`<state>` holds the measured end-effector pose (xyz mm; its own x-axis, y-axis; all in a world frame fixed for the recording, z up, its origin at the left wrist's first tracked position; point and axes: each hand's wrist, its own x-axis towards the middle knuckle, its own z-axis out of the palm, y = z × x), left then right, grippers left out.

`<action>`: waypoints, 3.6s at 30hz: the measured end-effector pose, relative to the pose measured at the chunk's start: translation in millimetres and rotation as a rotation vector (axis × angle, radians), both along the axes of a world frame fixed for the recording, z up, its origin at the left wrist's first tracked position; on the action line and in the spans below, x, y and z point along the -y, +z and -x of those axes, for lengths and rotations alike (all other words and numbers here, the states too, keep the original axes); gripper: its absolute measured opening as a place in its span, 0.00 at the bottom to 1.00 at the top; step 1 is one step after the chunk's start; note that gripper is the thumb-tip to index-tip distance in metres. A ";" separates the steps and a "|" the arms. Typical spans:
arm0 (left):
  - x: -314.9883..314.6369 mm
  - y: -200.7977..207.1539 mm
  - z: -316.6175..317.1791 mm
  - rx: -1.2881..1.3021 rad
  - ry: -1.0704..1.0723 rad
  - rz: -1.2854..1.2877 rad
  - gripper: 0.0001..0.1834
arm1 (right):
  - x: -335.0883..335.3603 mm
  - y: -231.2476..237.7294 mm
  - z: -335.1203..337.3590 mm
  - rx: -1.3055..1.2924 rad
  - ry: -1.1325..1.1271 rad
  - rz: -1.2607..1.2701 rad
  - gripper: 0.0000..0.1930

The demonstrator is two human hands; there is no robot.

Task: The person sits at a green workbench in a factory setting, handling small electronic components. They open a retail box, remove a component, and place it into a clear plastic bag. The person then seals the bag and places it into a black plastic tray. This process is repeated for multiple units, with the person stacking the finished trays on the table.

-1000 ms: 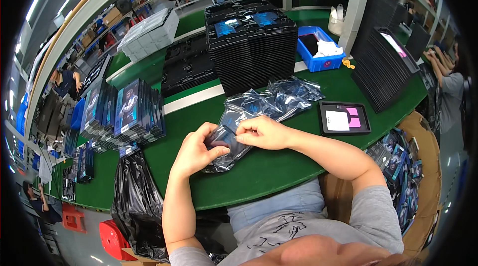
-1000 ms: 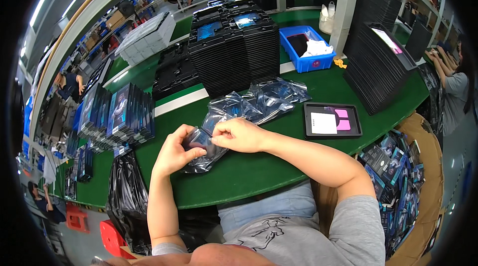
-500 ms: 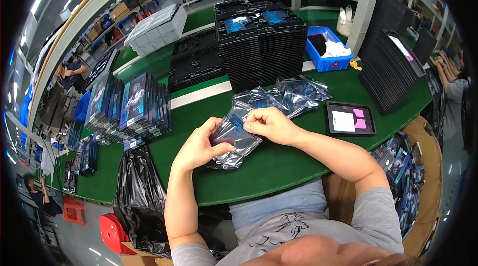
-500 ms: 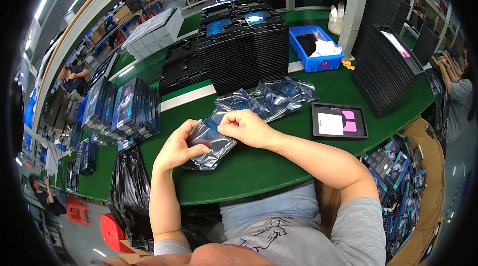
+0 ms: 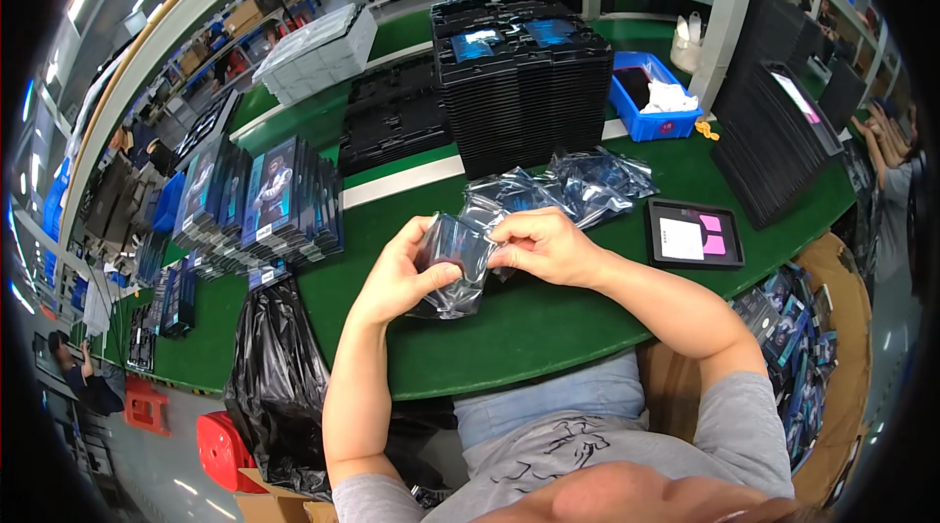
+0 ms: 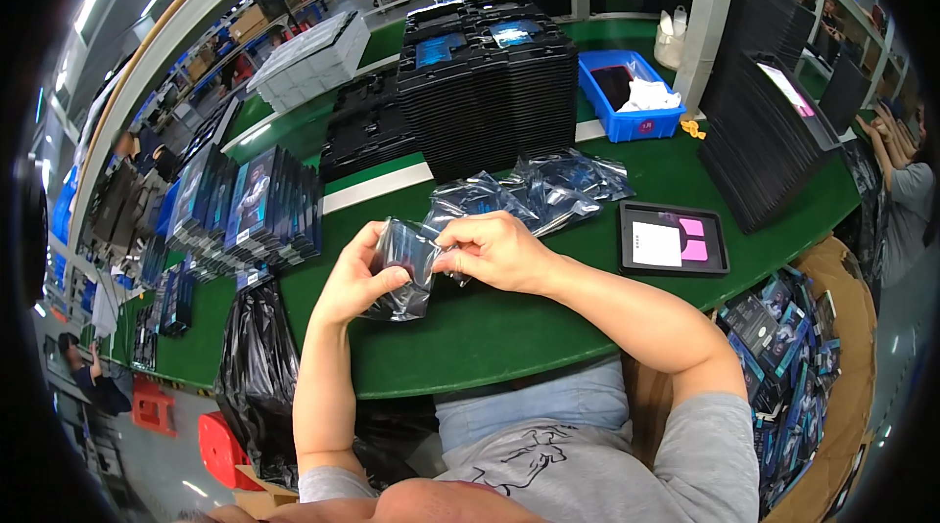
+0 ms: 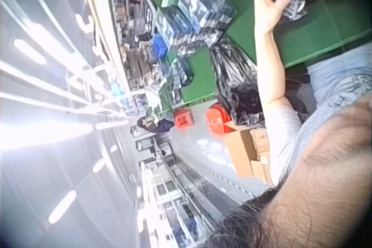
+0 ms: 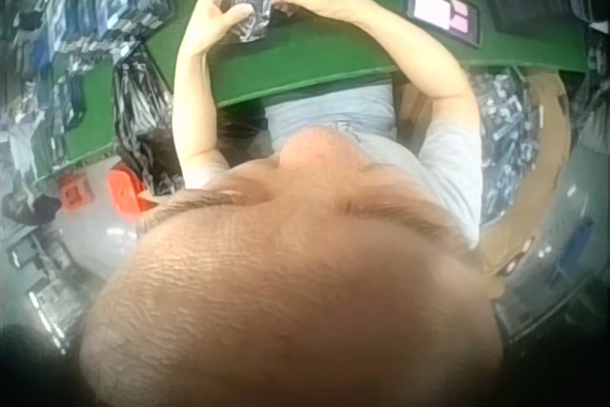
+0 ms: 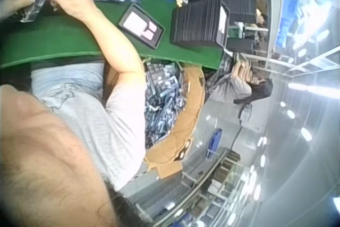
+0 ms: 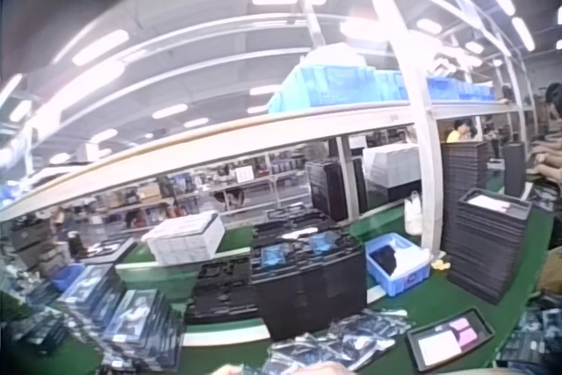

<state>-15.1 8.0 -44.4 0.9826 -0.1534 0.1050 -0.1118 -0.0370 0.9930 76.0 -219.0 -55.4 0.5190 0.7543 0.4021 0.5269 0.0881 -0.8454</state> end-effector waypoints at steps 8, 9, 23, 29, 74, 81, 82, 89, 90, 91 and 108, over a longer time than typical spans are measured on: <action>10.7 -12.1 -4.9 -0.052 0.035 0.190 0.31 | -1.6 9.6 6.9 0.037 -0.269 -0.077 0.06; 11.6 -13.7 -5.6 -0.027 0.063 0.192 0.31 | -1.6 9.7 8.7 0.057 -0.292 -0.086 0.06; 14.5 2.8 0.2 0.034 0.170 -0.460 0.26 | -7.2 -18.7 -12.4 -0.439 -0.005 0.163 0.16; 10.3 18.2 6.9 -0.018 0.114 -0.540 0.29 | -2.5 1.9 -5.7 -0.321 -0.034 0.203 0.15; -23.0 5.1 0.1 0.045 0.290 0.186 0.22 | -10.1 -1.7 7.0 -0.445 0.058 -0.026 0.25; 6.4 -1.4 3.0 -0.155 -0.082 0.230 0.32 | -17.0 2.2 13.9 -0.177 -0.118 -0.252 0.12; 10.6 -2.0 1.4 -0.150 -0.131 0.219 0.32 | -17.9 -4.3 14.4 -0.184 -0.126 -0.224 0.12; 20.6 -8.4 -2.3 -0.125 0.025 0.141 0.21 | -19.2 -7.3 7.7 0.051 -0.011 -0.118 0.16; 19.0 -6.2 -3.0 -0.112 0.061 0.138 0.20 | -18.8 -4.9 3.0 -0.039 0.074 -0.124 0.16; 16.0 -5.6 -2.5 -0.104 0.104 0.137 0.19 | -20.1 -3.7 0.7 -0.103 0.088 -0.122 0.18; -73.4 -50.2 254.5 0.544 1.899 -0.609 0.07 | 0.1 -15.3 -12.0 0.685 -0.126 0.409 0.20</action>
<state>-269.6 81.4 -94.6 -0.1828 0.6737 0.7161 0.2400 -0.6757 0.6970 88.0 -219.0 -70.7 0.3483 0.8626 0.3668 0.9249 -0.2528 -0.2839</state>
